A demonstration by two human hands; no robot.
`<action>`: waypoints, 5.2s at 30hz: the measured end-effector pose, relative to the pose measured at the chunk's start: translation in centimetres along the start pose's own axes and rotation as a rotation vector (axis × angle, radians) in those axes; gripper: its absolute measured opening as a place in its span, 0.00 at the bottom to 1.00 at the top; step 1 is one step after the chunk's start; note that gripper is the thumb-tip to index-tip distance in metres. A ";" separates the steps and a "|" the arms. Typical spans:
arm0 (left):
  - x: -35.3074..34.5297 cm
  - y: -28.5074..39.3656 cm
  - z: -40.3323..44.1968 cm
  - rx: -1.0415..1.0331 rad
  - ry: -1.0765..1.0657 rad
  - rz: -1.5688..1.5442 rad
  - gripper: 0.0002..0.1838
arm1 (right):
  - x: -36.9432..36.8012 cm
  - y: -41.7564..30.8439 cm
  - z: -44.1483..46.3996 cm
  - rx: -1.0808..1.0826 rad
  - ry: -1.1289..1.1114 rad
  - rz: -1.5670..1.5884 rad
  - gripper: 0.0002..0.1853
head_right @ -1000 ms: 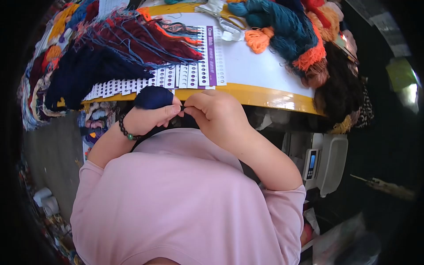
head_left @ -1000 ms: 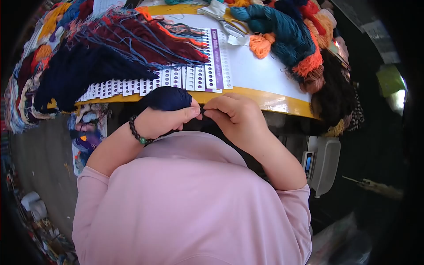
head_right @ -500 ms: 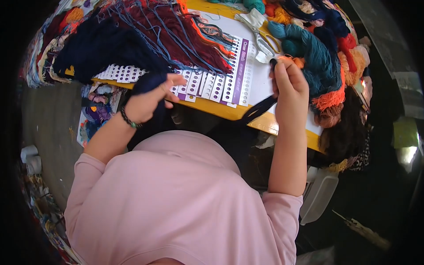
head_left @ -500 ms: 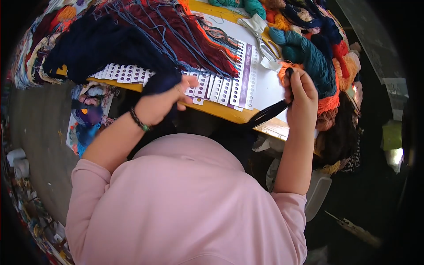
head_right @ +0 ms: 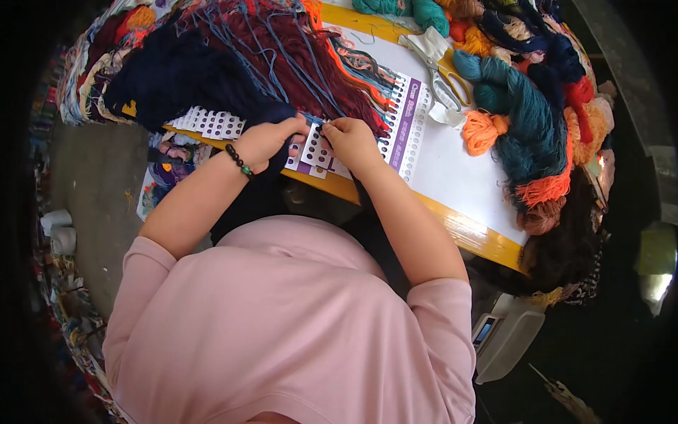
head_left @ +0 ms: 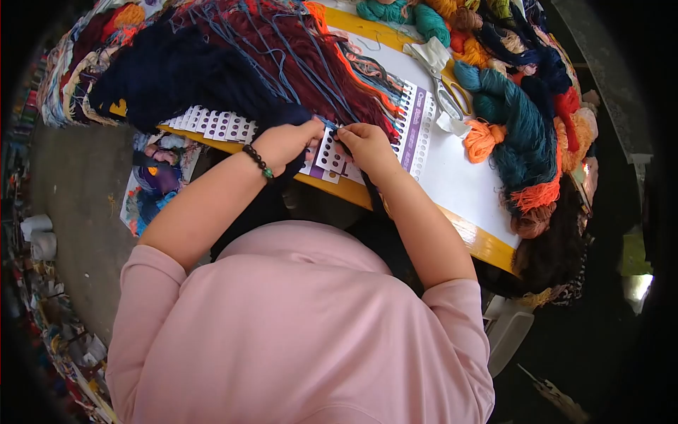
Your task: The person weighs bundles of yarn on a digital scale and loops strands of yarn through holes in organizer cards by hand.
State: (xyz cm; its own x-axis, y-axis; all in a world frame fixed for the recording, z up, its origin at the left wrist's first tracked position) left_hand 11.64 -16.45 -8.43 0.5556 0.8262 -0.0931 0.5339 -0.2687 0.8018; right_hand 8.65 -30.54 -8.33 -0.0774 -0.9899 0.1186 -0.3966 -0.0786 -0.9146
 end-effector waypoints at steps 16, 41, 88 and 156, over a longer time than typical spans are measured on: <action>1.1 -1.6 0.3 0.087 0.122 0.425 0.20 | -1.3 -0.8 -0.5 -0.161 -0.139 -0.066 0.12; 1.3 7.7 -5.2 -0.806 0.553 1.263 0.06 | -1.2 -0.7 -1.1 0.086 -0.218 -0.326 0.23; 1.0 2.3 -2.3 -0.185 -0.275 -0.520 0.32 | -0.8 1.2 -1.5 -0.293 -0.227 0.315 0.05; 3.7 7.1 -7.9 -0.957 0.292 0.777 0.29 | -5.0 -7.2 -2.4 0.633 0.085 -0.464 0.10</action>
State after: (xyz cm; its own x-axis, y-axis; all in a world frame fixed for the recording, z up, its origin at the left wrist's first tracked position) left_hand 12.40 -11.40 1.57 0.2882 0.7232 0.6277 -0.6096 -0.3669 0.7027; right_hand 9.72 -24.78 -1.37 -0.1115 -0.8291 0.5479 0.1885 -0.5590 -0.8075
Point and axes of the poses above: each hand's wrist, its own z-axis towards the middle knuckle, its own x-axis out of the back of the hand, y = z × x, the point moved 9 cm from there along z, towards the middle knuckle, and after that the axes turned 5 degrees about z, right-handed, at the moved point
